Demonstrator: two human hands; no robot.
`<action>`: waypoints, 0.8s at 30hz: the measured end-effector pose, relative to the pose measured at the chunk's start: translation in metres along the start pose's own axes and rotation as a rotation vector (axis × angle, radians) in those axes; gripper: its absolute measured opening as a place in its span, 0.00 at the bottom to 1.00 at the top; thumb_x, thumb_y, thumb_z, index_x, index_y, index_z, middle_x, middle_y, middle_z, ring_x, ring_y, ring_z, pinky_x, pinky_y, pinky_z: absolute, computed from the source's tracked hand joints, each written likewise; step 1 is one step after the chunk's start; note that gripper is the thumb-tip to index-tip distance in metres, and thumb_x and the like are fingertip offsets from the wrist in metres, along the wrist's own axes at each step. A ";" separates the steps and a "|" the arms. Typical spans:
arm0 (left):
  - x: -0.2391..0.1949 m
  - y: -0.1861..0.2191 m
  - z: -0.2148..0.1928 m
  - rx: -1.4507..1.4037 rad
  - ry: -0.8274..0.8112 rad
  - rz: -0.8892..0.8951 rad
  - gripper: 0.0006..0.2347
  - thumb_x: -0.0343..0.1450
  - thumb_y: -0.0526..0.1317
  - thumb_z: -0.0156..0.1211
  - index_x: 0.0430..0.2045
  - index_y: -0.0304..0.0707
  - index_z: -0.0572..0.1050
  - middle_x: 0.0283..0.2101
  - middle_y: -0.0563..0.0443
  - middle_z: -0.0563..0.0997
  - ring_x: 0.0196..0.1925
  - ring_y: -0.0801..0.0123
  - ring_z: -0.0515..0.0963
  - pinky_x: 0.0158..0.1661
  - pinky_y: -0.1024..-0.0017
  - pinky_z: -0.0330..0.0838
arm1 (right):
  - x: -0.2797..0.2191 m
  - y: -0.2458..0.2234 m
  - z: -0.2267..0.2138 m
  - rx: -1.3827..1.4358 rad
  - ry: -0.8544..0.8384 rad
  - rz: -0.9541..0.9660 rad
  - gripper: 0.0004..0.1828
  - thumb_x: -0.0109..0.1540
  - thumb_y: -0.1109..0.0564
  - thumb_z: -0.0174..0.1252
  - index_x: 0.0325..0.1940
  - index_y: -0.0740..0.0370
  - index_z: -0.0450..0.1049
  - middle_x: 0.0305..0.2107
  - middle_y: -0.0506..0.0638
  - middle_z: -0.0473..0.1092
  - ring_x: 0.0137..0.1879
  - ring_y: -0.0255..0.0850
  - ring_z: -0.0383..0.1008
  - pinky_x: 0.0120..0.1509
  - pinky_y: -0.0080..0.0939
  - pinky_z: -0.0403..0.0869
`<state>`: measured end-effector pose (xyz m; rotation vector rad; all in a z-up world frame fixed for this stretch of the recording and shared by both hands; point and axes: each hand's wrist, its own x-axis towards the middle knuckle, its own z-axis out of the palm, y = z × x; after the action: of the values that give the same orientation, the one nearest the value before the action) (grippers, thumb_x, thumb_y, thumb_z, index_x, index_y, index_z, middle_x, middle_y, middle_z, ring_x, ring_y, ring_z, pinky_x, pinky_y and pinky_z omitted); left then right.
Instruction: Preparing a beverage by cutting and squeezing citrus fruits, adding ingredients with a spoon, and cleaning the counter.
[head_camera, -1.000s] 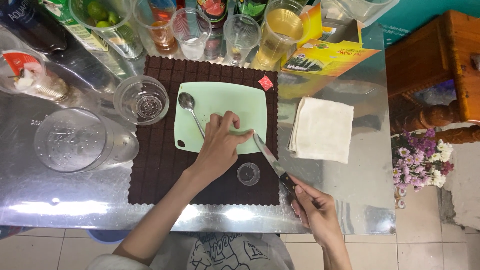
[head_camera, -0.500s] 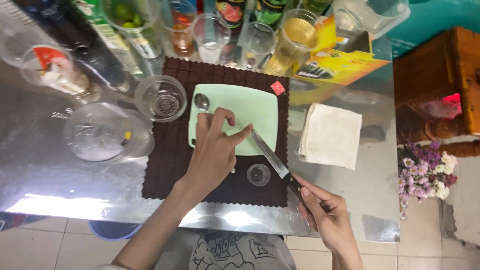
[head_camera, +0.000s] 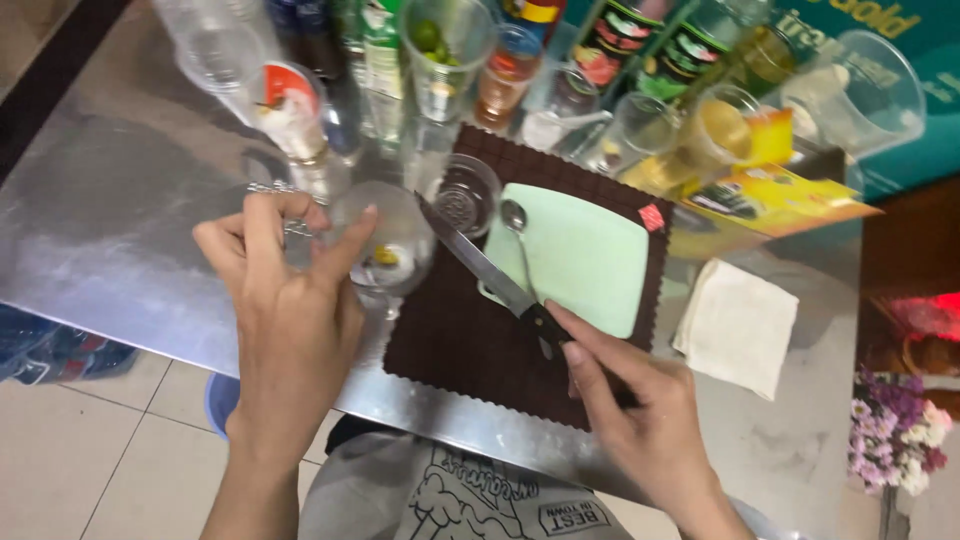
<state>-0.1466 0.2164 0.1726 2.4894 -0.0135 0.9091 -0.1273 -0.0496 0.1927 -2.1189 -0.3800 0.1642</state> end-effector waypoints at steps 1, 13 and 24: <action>-0.003 -0.009 -0.002 0.023 -0.036 -0.041 0.27 0.66 0.14 0.45 0.51 0.45 0.80 0.49 0.36 0.66 0.47 0.46 0.58 0.49 0.52 0.61 | 0.003 0.001 0.006 -0.149 0.005 -0.173 0.19 0.66 0.58 0.56 0.62 0.58 0.76 0.22 0.42 0.70 0.25 0.30 0.62 0.35 0.26 0.69; -0.007 -0.053 -0.015 -0.135 -0.063 -0.087 0.17 0.72 0.23 0.54 0.47 0.48 0.81 0.46 0.46 0.68 0.45 0.52 0.58 0.43 0.64 0.59 | 0.005 0.016 -0.007 -0.729 0.082 -0.590 0.25 0.65 0.71 0.55 0.60 0.47 0.77 0.38 0.53 0.69 0.35 0.34 0.71 0.37 0.29 0.72; 0.040 -0.084 -0.016 -0.366 -0.044 -0.117 0.11 0.74 0.28 0.66 0.51 0.35 0.80 0.41 0.47 0.73 0.44 0.67 0.76 0.49 0.73 0.70 | -0.013 0.047 -0.023 -0.530 0.432 -0.008 0.21 0.68 0.62 0.60 0.66 0.68 0.77 0.36 0.59 0.73 0.35 0.40 0.67 0.44 0.35 0.62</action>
<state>-0.1108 0.3040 0.1703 2.1455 -0.0445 0.7292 -0.1236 -0.0962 0.1653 -2.5867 -0.1820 -0.4411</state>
